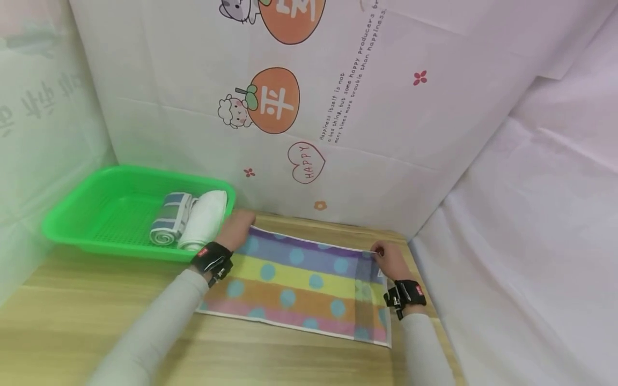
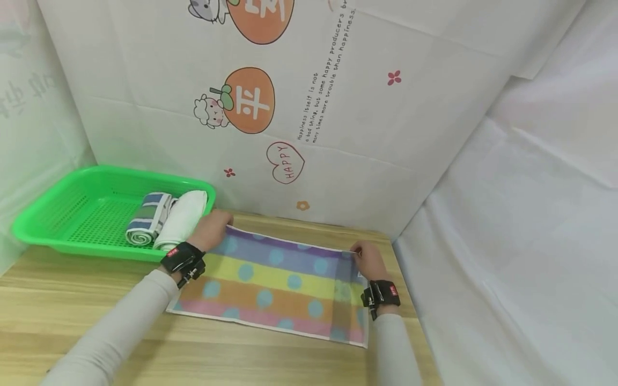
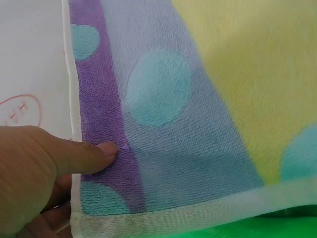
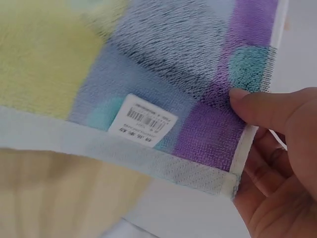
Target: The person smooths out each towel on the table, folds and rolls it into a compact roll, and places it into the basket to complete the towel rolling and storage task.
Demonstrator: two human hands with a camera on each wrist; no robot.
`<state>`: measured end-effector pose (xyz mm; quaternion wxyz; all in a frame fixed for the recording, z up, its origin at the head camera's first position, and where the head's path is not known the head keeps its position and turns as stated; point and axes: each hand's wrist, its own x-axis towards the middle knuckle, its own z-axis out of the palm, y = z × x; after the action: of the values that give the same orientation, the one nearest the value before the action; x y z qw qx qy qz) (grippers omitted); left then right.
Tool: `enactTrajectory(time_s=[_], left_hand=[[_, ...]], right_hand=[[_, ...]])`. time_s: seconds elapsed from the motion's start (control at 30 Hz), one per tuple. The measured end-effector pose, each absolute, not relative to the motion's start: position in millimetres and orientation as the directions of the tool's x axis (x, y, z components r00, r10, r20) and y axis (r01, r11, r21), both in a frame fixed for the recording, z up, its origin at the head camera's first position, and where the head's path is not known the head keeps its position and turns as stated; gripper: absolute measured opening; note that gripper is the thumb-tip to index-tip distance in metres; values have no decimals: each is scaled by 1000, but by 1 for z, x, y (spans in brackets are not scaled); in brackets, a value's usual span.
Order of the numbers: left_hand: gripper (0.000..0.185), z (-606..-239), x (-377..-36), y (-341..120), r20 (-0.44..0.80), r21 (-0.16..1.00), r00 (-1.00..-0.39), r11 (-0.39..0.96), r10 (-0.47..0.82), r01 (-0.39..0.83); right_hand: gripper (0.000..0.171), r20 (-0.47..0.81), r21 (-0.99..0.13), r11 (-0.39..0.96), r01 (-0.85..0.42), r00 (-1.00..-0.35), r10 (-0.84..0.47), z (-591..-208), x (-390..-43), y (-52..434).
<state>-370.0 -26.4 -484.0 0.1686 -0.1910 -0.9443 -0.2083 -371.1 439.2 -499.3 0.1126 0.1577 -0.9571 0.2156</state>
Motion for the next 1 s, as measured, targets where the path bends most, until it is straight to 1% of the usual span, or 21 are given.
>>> enactTrajectory(time_s=[0.2,0.33,0.43,0.53,0.7,0.87,1.0], left_hand=[[16,-469,-357,-31,450,371,-854,815,263,446],[14,-464,-344,-34,439,387,-858,805,268,449],[15,-465,-328,-35,426,388,-860,802,281,454],[19,-474,-306,-36,433,370,-850,801,300,471],[26,-500,-272,-39,477,334,-822,800,312,498],[29,-518,-259,-48,503,315,-809,807,305,500],[32,-518,-254,-54,535,317,-793,800,293,509]], right_hand=[[10,377,-381,828,-412,-886,-268,-479,-354,439],[12,408,-399,808,-434,-873,-267,-468,-334,436],[13,417,-372,825,-426,-870,-262,-467,-313,433],[13,407,-363,839,-405,-879,-248,-475,-288,434],[24,350,-394,838,-378,-905,-244,-500,-256,436],[32,236,-421,842,-337,-937,-257,-521,-239,433],[36,204,-486,821,-299,-953,-226,-526,-229,432]])
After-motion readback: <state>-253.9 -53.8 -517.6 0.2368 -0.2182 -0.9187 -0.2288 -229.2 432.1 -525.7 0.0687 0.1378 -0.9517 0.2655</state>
